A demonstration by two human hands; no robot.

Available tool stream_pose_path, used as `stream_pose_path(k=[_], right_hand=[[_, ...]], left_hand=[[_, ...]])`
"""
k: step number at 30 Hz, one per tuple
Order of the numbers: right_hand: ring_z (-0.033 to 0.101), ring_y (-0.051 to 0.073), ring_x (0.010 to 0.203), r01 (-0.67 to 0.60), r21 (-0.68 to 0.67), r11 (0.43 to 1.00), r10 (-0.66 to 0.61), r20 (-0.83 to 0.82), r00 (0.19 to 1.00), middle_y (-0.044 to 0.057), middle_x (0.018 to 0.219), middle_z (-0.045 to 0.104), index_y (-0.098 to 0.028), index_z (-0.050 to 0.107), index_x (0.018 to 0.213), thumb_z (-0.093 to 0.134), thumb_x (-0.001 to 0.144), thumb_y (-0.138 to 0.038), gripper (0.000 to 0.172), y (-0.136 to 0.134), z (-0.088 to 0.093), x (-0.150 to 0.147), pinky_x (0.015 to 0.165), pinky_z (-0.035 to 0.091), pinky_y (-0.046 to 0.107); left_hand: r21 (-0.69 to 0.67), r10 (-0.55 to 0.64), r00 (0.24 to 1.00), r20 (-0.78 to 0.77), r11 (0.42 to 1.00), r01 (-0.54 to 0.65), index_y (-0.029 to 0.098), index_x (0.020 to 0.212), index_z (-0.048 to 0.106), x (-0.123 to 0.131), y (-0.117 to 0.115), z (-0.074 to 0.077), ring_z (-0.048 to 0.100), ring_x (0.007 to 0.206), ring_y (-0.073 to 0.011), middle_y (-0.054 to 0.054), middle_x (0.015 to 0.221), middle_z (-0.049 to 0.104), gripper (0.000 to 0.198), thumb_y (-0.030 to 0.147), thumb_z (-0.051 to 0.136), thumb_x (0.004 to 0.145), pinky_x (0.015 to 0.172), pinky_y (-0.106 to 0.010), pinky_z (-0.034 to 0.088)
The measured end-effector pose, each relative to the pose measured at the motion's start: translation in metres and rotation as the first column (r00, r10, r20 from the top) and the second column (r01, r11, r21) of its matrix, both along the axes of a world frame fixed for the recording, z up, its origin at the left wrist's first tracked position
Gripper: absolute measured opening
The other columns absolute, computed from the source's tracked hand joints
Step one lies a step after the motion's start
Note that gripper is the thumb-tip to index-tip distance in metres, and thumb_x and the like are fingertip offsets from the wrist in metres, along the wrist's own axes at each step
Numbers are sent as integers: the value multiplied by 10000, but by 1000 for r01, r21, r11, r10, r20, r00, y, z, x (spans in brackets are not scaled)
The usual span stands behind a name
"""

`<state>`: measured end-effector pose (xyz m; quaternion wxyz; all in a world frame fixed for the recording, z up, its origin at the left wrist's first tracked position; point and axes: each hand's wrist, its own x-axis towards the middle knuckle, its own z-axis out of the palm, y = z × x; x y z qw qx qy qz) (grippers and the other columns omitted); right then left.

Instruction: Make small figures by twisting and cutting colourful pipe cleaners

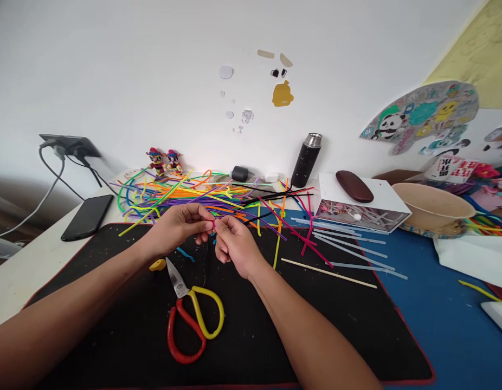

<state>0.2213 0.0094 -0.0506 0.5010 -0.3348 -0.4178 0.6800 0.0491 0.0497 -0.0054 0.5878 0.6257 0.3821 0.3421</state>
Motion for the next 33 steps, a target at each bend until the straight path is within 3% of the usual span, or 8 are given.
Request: stream_pose_path(k=[8, 17, 33], right_hand=[[376, 58, 335, 36, 1, 999, -36, -36, 999, -126, 486, 424, -219, 535, 829, 788, 847, -635, 488, -6, 11, 0, 366, 213, 200], [385, 62, 365, 143, -52, 988, -144, -10, 990, -100, 511, 447, -200, 573, 802, 805, 808, -642, 499, 2, 15, 10, 383, 216, 204], [398, 60, 366, 118, -56, 991, -117, 22, 993, -101, 519, 466, -200, 580, 814, 837, 789, -618, 491, -2, 14, 6, 374, 207, 197]], left_hand=[[14, -20, 999, 36, 1000, 19, 147, 866, 683, 2, -5, 11, 634, 577, -127, -3, 686, 695, 386, 449, 901, 765, 566, -252, 534], [-50, 19, 984, 178, 999, -10, 144, 948, 695, 8, -4, 0, 695, 680, -146, -24, 791, 746, 441, 476, 915, 758, 655, -273, 567], [-33, 51, 987, 156, 998, -46, 145, 902, 673, 10, -9, 2, 669, 626, -136, 5, 721, 695, 426, 455, 923, 750, 590, -254, 559]])
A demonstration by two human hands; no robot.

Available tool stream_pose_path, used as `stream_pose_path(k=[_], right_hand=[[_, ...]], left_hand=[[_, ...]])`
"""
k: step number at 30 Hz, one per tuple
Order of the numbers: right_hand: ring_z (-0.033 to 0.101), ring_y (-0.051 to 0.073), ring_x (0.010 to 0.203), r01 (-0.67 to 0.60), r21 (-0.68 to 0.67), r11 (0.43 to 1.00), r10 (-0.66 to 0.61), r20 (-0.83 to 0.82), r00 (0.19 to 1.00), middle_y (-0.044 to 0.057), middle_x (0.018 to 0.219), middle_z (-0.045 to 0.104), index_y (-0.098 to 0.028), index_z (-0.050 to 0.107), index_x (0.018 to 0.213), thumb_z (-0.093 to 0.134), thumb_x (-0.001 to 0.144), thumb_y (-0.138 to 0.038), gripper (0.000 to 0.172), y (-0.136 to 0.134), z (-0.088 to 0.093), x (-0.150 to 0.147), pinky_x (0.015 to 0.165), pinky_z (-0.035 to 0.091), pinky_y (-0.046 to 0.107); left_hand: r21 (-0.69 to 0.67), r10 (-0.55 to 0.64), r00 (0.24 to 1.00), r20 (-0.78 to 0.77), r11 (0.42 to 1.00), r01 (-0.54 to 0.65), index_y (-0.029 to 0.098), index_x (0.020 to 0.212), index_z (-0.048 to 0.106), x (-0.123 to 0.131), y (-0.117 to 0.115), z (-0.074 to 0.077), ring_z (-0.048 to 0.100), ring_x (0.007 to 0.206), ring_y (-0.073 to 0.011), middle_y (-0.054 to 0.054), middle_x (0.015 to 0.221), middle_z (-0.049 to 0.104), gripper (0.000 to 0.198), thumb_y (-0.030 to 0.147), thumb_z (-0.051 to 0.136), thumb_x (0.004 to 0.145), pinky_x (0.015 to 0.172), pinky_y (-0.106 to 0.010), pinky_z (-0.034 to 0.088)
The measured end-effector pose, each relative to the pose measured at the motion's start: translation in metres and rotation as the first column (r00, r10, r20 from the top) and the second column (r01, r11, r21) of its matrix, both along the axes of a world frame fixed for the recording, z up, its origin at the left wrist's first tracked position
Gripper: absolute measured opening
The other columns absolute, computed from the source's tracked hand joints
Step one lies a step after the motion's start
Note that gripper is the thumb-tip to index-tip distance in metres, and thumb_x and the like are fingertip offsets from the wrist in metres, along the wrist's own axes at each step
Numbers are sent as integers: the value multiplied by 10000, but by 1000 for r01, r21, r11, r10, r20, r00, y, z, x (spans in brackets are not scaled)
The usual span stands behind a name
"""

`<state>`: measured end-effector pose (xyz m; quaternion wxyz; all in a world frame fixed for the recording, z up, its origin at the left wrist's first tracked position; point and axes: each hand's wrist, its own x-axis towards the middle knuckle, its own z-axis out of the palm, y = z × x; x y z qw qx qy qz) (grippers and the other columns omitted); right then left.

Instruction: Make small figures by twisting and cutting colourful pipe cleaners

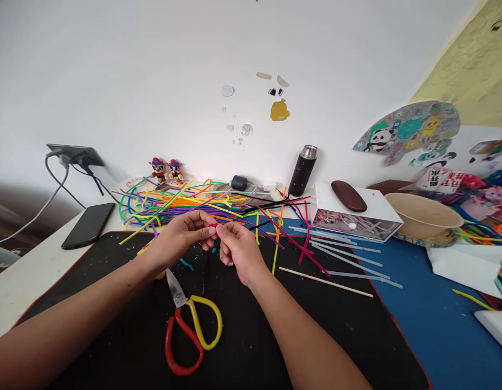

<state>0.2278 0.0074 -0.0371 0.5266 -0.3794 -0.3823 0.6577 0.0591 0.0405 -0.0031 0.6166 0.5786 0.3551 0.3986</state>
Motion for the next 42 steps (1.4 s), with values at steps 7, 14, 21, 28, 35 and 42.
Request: stream_pose_path(k=[7, 14, 21, 28, 35, 42], right_hand=[[400, 64, 354, 8, 43, 999, -7, -26, 1000, -97, 509, 469, -207, 565, 803, 810, 817, -633, 492, -1, -1, -4, 362, 198, 204], [409, 67, 358, 27, 36, 999, -27, -9, 1000, -95, 513, 472, -207, 557, 800, 791, 811, -664, 514, 0, 1, -1, 369, 196, 205], [406, 67, 349, 60, 40, 997, -61, 12, 998, -104, 509, 478, -203, 591, 873, 796, 796, -668, 514, 1, 4, 1, 362, 199, 200], [416, 68, 344, 58, 42, 997, -60, 50, 997, -107, 500, 490, -200, 606, 895, 826, 789, -573, 446, 0, 3, 1, 359, 200, 195], [424, 74, 347, 35, 42, 998, -39, 82, 996, -113, 491, 492, -207, 593, 895, 827, 768, -561, 442, -1, 2, 0, 363, 217, 194], [427, 74, 349, 18, 40, 999, -21, 93, 995, -106, 503, 506, -205, 593, 909, 808, 782, -607, 474, -1, 6, 1, 366, 219, 195]], left_hand=[[-10, 22, 999, 39, 1000, -22, 144, 883, 677, 3, -3, 0, 664, 604, -138, -4, 677, 703, 416, 452, 925, 754, 577, -246, 546], [4, 24, 999, 46, 1000, -24, 151, 887, 674, 0, 3, -3, 679, 616, -146, -18, 720, 726, 431, 478, 921, 755, 587, -255, 557], [58, 22, 1000, -3, 998, -21, 154, 912, 673, -2, 5, 0, 686, 608, -151, 3, 701, 715, 448, 492, 919, 750, 577, -263, 569], [77, 3, 999, -36, 997, 0, 148, 917, 674, -2, 4, 1, 675, 599, -142, 4, 696, 705, 460, 512, 906, 757, 565, -255, 565], [83, -1, 997, -79, 996, 8, 144, 907, 670, -5, 5, -3, 660, 583, -137, 10, 667, 690, 473, 527, 900, 753, 552, -253, 561], [95, 4, 996, -86, 995, 4, 150, 908, 653, -6, 6, 1, 654, 572, -128, 18, 676, 691, 466, 526, 890, 765, 552, -251, 560]])
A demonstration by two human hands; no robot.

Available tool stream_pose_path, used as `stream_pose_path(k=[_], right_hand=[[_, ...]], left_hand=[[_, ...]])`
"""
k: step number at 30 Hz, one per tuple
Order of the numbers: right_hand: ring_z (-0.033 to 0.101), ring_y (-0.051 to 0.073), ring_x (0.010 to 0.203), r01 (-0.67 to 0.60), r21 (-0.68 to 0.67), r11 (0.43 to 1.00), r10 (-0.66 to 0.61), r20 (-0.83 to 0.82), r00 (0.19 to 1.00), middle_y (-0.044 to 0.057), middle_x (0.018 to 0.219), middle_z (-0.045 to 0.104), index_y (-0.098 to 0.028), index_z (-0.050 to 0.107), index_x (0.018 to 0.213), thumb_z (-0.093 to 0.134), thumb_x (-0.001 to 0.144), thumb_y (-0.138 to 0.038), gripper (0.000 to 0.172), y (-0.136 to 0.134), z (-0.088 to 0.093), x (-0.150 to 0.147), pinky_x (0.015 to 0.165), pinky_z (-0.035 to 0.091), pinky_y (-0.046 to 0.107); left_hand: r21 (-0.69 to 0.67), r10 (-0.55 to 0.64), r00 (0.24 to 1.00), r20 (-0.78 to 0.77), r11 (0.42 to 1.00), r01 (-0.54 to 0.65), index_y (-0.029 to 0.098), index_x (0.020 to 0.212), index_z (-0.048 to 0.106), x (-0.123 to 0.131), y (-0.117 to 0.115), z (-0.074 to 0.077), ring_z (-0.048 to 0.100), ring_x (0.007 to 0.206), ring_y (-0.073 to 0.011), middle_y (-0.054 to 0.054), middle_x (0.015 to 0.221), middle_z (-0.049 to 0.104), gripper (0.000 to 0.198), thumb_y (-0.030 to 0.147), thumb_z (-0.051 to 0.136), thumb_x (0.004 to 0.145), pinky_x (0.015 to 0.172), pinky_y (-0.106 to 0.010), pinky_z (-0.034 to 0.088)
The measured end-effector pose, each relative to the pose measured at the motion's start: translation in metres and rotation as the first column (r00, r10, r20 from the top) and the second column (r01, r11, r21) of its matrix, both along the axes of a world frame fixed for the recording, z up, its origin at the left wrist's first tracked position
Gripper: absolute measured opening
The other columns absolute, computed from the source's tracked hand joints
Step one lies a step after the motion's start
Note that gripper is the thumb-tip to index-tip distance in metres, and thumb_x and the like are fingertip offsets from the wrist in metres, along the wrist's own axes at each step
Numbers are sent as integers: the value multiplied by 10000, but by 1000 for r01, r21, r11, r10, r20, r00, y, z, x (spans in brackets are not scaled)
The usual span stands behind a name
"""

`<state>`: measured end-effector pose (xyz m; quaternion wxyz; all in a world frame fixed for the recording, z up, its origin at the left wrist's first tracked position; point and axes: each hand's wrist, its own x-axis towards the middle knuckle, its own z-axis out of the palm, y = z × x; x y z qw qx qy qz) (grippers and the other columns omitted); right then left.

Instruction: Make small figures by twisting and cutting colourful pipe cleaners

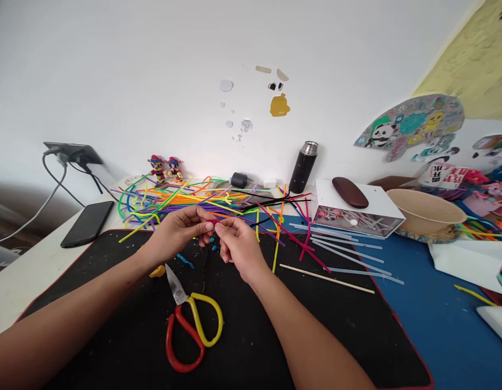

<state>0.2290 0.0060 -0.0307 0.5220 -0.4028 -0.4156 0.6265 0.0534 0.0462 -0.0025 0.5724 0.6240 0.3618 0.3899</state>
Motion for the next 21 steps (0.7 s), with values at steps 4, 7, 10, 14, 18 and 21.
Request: stream_pose_path(k=[4, 7, 10, 14, 18, 21], right_hand=[[431, 80, 347, 31, 7, 999, -31, 10, 999, -105, 499, 515, -208, 594, 937, 804, 783, -623, 490, 1, 0, 1, 362, 213, 197], [432, 78, 350, 33, 17, 999, -34, 27, 999, -105, 496, 515, -206, 598, 930, 804, 789, -607, 473, 2, -1, 2, 366, 219, 195], [430, 76, 348, 25, 20, 999, -26, 44, 999, -105, 487, 509, -204, 599, 910, 790, 796, -600, 455, 2, -2, 1, 364, 222, 195], [420, 75, 341, 14, 28, 999, -16, 73, 997, -100, 480, 517, -201, 606, 900, 763, 817, -597, 434, 2, -2, 1, 360, 231, 200], [397, 76, 323, 10, 77, 997, -17, 91, 996, -122, 436, 449, -209, 596, 863, 754, 831, -590, 415, 2, -4, 0, 366, 264, 209], [383, 77, 308, 21, 99, 995, -31, 106, 994, -130, 419, 419, -215, 585, 839, 744, 840, -591, 409, 2, -6, -1, 361, 272, 212]], left_hand=[[22, -11, 1000, 6, 1000, 11, 149, 922, 658, 1, -1, 0, 642, 561, -121, 24, 667, 687, 455, 514, 885, 775, 550, -248, 560], [32, -13, 1000, 10, 999, 13, 146, 933, 662, 1, -1, -2, 639, 562, -118, 25, 667, 684, 444, 507, 877, 788, 555, -249, 565], [37, -16, 1000, 1, 999, 16, 148, 925, 664, 2, -1, -4, 640, 563, -120, 25, 661, 681, 433, 509, 866, 799, 561, -254, 569], [41, -9, 1000, -9, 999, 10, 151, 909, 663, 2, -2, -4, 639, 560, -122, 24, 661, 678, 438, 516, 872, 788, 549, -254, 561], [34, -4, 1000, -25, 999, 5, 153, 906, 665, 2, -3, -3, 639, 555, -124, 23, 658, 678, 448, 527, 875, 776, 547, -255, 556], [24, 1, 999, -36, 1000, -1, 156, 902, 667, 4, -3, -3, 635, 549, -124, 25, 646, 674, 447, 528, 876, 771, 546, -256, 554]])
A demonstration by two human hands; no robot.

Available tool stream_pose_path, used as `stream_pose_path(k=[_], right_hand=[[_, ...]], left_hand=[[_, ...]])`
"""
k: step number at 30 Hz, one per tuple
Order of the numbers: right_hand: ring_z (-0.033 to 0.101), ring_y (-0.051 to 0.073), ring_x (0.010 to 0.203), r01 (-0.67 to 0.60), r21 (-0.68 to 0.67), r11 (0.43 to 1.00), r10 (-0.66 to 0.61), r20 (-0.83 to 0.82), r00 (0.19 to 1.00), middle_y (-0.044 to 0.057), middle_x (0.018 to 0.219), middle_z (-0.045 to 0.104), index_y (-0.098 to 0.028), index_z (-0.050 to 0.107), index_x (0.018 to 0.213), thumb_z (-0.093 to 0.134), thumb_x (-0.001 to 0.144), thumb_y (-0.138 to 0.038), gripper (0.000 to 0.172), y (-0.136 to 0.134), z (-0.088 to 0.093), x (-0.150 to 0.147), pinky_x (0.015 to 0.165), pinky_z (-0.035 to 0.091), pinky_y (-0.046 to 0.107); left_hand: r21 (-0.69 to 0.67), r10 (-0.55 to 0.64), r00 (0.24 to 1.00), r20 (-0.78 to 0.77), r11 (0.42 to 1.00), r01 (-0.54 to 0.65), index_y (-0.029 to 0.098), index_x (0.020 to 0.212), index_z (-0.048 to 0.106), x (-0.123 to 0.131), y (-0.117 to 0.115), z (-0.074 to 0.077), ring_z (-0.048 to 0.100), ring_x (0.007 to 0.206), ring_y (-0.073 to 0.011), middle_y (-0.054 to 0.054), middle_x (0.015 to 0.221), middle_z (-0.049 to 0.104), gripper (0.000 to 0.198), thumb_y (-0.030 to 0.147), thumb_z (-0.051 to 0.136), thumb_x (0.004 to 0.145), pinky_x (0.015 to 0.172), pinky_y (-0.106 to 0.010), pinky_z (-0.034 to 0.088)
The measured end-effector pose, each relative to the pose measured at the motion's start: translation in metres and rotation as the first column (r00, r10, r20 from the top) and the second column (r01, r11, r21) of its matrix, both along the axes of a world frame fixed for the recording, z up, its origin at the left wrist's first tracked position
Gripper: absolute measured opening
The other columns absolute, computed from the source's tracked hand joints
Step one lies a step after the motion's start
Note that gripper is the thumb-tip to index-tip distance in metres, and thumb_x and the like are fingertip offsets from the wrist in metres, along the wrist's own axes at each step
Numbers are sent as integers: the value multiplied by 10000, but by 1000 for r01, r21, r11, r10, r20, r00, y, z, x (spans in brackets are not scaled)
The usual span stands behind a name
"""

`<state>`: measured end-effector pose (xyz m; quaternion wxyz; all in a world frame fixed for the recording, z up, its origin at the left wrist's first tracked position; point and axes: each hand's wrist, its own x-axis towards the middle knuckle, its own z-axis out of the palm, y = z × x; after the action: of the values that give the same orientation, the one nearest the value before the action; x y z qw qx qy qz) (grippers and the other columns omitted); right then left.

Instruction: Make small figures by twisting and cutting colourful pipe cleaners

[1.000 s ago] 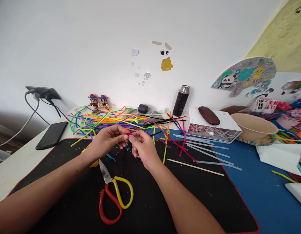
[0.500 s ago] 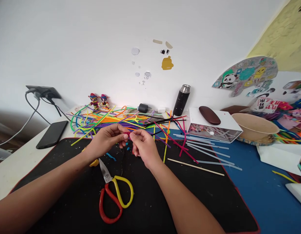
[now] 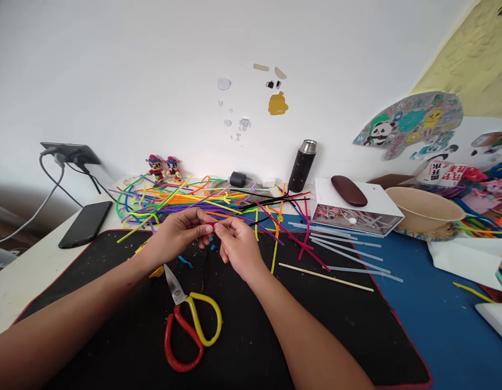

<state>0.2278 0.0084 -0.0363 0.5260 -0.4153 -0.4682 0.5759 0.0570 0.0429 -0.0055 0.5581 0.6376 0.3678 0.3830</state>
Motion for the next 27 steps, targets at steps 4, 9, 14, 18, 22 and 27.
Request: stream_pose_path(k=[4, 9, 14, 18, 22, 27], right_hand=[[376, 77, 302, 6, 11, 1000, -6, 35, 999, -124, 427, 436, -220, 576, 831, 727, 858, -582, 393, 0, -1, 0, 347, 248, 212], [358, 76, 294, -5, 26, 1000, 3, 59, 998, -124, 409, 438, -230, 543, 812, 706, 868, -577, 388, 2, -6, 1, 331, 215, 208], [364, 75, 295, 34, 18, 999, -35, 40, 999, -128, 414, 448, -231, 532, 837, 695, 879, -565, 374, 0, -9, -3, 335, 231, 203], [357, 73, 297, 45, 22, 999, -45, 5, 999, -132, 406, 432, -224, 553, 859, 709, 887, -560, 372, -1, -4, -3, 347, 243, 205], [342, 69, 310, 107, 38, 994, -106, -24, 994, -128, 414, 410, -215, 584, 851, 746, 870, -557, 379, 2, 1, 3, 354, 225, 213], [329, 65, 314, 105, 15, 994, -105, -46, 993, -128, 414, 385, -214, 588, 819, 775, 846, -568, 401, 4, 2, 6, 360, 215, 219]], left_hand=[[-21, 2, 1000, 12, 1000, -2, 153, 890, 665, 2, 0, -2, 626, 532, -118, 28, 641, 669, 453, 527, 884, 757, 533, -251, 549], [-62, 2, 1000, 8, 998, -2, 150, 879, 658, 2, 1, -7, 619, 516, -119, 21, 629, 675, 478, 543, 892, 740, 515, -248, 537], [-78, -6, 1000, 10, 997, 6, 142, 907, 674, 2, 2, -6, 625, 541, -120, 12, 652, 684, 481, 536, 897, 743, 540, -249, 540], [-78, -71, 996, 60, 994, 76, 142, 1009, 674, 0, 4, -3, 663, 609, -138, 4, 726, 700, 475, 492, 890, 771, 583, -263, 564], [-15, -94, 991, 95, 995, 96, 154, 1105, 654, -2, 5, -2, 686, 672, -149, 3, 780, 708, 482, 406, 901, 776, 632, -275, 583], [25, -73, 995, 66, 997, 71, 152, 1030, 679, -6, 8, 1, 679, 674, -147, -2, 773, 711, 413, 414, 889, 788, 637, -274, 580]])
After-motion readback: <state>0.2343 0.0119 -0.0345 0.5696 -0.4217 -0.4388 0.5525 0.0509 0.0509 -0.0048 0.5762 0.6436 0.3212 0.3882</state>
